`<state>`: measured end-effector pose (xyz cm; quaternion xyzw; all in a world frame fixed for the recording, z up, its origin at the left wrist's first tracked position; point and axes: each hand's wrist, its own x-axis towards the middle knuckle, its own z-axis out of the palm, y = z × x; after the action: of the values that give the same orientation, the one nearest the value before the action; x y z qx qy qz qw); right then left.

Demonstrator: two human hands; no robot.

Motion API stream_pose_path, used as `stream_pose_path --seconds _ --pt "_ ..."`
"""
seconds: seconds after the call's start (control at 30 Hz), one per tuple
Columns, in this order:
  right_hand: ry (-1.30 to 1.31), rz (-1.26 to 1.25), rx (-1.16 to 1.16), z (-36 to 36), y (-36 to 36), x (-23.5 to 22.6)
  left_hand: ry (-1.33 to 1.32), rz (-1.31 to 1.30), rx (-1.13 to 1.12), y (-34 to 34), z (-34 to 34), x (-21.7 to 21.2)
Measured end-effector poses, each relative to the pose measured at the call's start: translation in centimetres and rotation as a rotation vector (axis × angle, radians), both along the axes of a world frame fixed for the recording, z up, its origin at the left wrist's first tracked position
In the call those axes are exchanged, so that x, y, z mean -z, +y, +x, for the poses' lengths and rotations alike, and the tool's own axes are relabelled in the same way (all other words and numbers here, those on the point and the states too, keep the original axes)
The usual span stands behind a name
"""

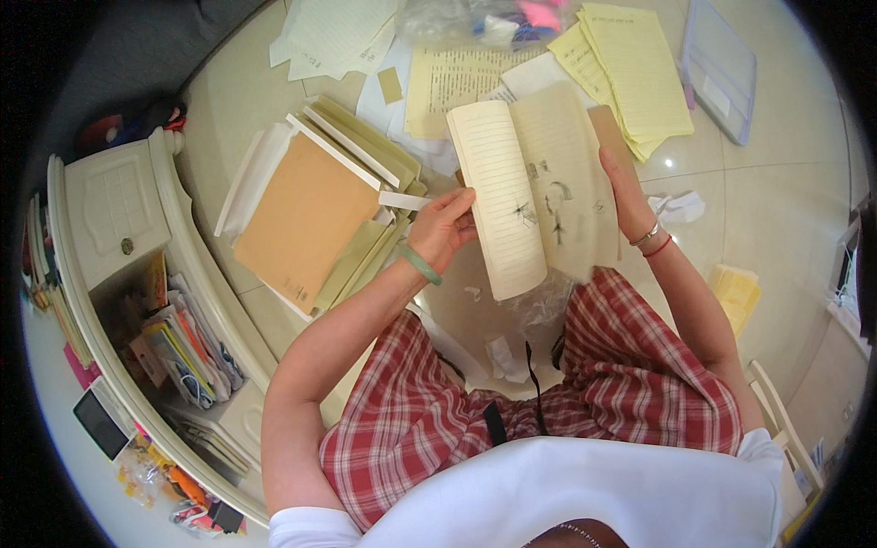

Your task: The person sits on the floor and organizes various paper items, including a panda-themed notebook, envelopes, and a brown notebook. They remove items from packaging, flip through pages, and arrange the documents into a neat stack.

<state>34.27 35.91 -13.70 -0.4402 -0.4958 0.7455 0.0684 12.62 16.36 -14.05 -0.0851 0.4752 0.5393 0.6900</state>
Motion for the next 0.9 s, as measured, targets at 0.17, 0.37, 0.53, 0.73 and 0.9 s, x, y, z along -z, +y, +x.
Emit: stream_pose_path --seconds 0.17,0.37,0.53,0.73,0.9 --pt "0.072 0.014 0.027 0.4 0.7 0.7 0.01 -0.057 -0.059 -1.0 -0.3 1.0" --pt "0.119 -0.246 0.13 0.7 0.9 1.8 -0.02 -0.025 -0.003 -0.6 -0.4 0.8" --pt "0.073 -0.225 0.119 0.8 1.2 2.2 -0.068 0.023 0.006 -0.4 -0.6 0.6" --pt "0.037 -0.232 0.099 1.0 1.2 2.0 -0.032 0.017 0.004 -0.5 -0.7 0.5" --pt "0.028 -0.24 0.135 0.9 1.1 1.9 -0.045 0.023 -0.006 -0.8 -0.8 1.0"
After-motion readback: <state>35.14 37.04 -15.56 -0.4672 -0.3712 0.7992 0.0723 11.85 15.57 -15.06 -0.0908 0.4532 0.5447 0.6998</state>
